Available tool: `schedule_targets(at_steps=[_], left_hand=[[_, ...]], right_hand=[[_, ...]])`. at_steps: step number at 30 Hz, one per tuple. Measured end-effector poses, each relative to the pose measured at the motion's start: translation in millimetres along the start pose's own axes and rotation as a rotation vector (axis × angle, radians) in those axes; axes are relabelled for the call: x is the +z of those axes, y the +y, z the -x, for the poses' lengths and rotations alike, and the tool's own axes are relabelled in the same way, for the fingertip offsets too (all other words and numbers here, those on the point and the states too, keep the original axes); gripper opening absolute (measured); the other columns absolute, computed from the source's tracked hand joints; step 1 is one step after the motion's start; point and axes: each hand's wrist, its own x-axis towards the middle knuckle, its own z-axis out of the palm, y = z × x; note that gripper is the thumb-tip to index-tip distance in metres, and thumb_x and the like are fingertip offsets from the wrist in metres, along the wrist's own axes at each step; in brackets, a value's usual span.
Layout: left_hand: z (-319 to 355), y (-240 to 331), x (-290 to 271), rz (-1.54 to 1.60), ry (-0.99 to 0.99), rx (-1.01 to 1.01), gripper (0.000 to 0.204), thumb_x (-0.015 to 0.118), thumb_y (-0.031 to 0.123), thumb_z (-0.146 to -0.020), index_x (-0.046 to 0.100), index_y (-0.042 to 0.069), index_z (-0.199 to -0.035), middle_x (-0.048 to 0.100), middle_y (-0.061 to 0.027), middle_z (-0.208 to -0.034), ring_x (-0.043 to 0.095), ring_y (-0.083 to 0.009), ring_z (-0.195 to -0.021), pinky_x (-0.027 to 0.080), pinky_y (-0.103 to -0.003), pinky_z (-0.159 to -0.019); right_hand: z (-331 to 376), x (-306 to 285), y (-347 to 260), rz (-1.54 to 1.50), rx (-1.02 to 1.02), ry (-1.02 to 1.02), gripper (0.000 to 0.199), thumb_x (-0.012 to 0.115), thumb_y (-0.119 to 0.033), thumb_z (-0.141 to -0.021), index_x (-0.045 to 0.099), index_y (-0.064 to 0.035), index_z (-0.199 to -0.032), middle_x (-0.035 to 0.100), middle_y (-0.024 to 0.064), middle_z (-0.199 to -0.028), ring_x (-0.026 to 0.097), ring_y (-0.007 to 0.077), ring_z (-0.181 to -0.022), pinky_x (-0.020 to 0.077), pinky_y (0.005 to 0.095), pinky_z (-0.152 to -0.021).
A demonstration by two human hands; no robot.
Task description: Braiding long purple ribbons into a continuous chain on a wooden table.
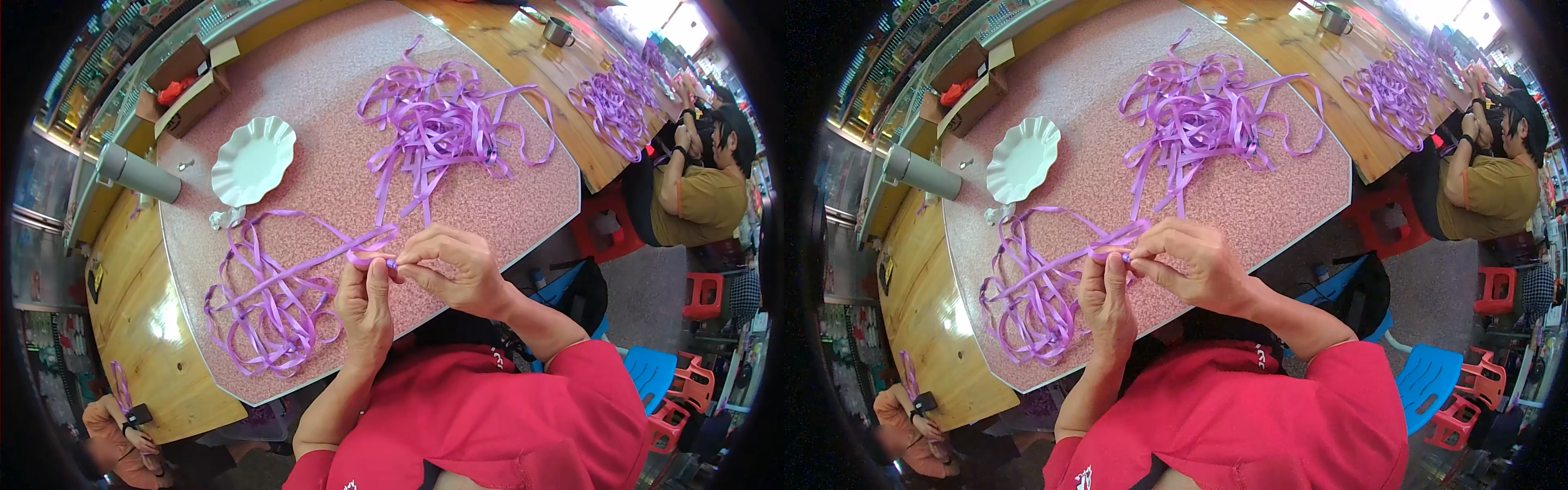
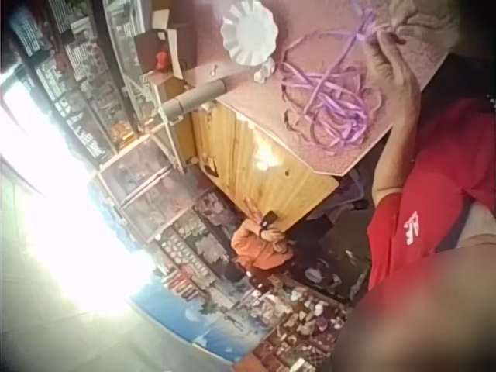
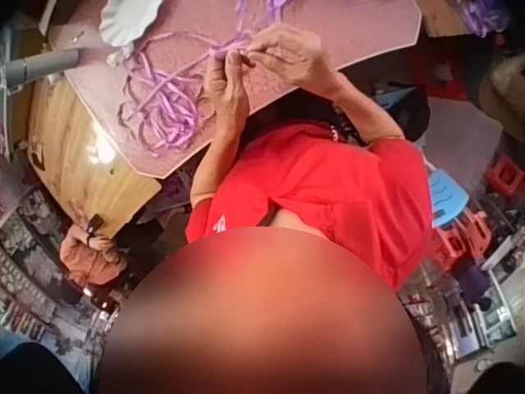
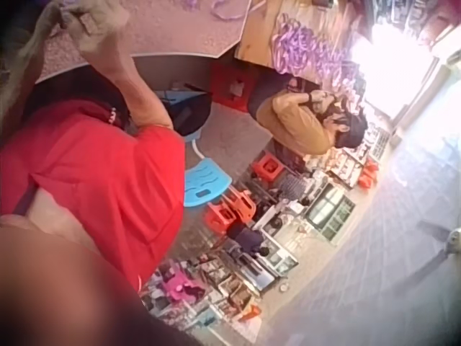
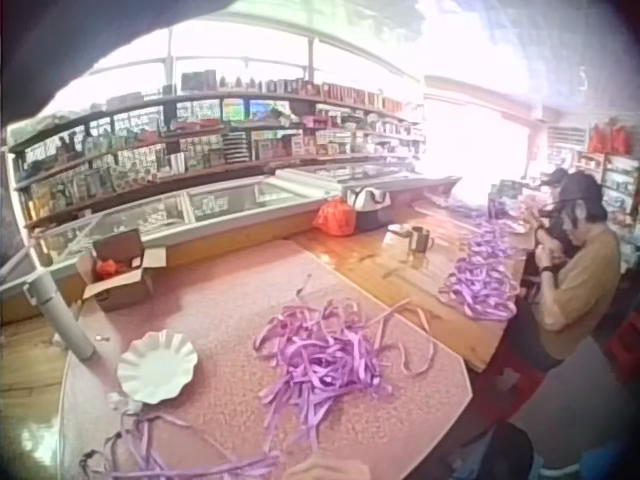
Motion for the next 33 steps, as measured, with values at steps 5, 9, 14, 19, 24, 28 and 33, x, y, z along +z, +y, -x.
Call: schedule_targets(at_steps=[5,9,14,19,24,28,33], left_hand=[[2,1,2,0.045,0.015,-0.017,0.016,0.051,0.019,-0.104,0.058,0.005,-0.107,0.058,0.0014,-0.094,0.051,-0.0051,-0.082,0.041,-0.021,-0.072],[0,4,10,0.128,0.039,-0.085,0.015,0.051,0.018,-0.104,0.057,0.005,-0.106,0.056,0.0018,-0.092,0.050,-0.0049,-0.081,0.041,-0.021,-0.071],[1,2,6,0.171,-0.050,-0.102,0.015,0.051,0.019,-0.104,0.057,0.006,-0.106,0.056,0.0013,-0.090,0.048,-0.0055,-0.077,0.041,-0.022,-0.068],[-1,-2,4,0.105,-0.074,-0.072,0.016,0.049,0.019,-0.105,0.056,0.005,-0.105,0.056,0.0007,-0.088,0.050,-0.0048,-0.075,0.042,-0.020,-0.066],[-4,7,11,0.261,-0.031,-0.123,0.017,0.050,0.020,-0.105,0.057,0.005,-0.103,0.057,0.0006,-0.088,0.051,-0.0072,-0.076,0.044,-0.023,-0.070],[-2,9,11,0.375,-0.028,-0.215,0.017,0.050,0.019,-0.104,0.059,0.004,-0.104,0.060,-0.0012,-0.091,0.054,-0.0093,-0.079,0.046,-0.026,-0.072],[-5,9,9,0.656,-0.087,-0.332,0.021,0.049,0.019,-0.103,0.060,0.004,-0.112,0.065,-0.0071,-0.104,0.061,-0.0137,-0.094,0.049,-0.031,-0.083]], right_hand=[[3,3,1,0.026,-0.046,0.007,0.029,0.080,-0.004,-0.078,0.071,-0.0040,-0.105,0.065,0.0103,-0.102,0.065,0.0206,-0.086,0.0535,0.0302,-0.073],[6,7,12,0.061,-0.114,0.000,0.034,0.079,-0.003,-0.077,0.072,-0.0078,-0.110,0.062,0.0092,-0.105,0.063,0.0205,-0.089,0.0528,0.0310,-0.075],[4,9,16,0.050,-0.126,0.043,0.029,0.078,-0.003,-0.077,0.073,-0.0074,-0.105,0.063,0.0085,-0.102,0.062,0.0221,-0.090,0.0516,0.0327,-0.075],[5,12,19,0.165,-0.326,0.160,0.023,0.080,-0.007,-0.076,0.072,-0.0047,-0.098,0.065,0.0073,-0.092,0.061,0.0230,-0.087,0.0497,0.0333,-0.072],[2,10,16,0.093,-0.291,0.164,0.022,0.079,-0.009,-0.078,0.071,-0.0039,-0.098,0.065,0.0075,-0.094,0.060,0.0236,-0.087,0.0492,0.0339,-0.073],[5,10,19,0.045,-0.223,0.154,0.023,0.078,-0.010,-0.081,0.071,-0.0039,-0.101,0.065,0.0088,-0.095,0.060,0.0235,-0.090,0.0490,0.0336,-0.074],[14,16,18,-0.053,-0.137,0.157,0.023,0.075,-0.006,-0.083,0.070,-0.0044,-0.106,0.063,0.0113,-0.105,0.061,0.0207,-0.094,0.0505,0.0320,-0.077]])
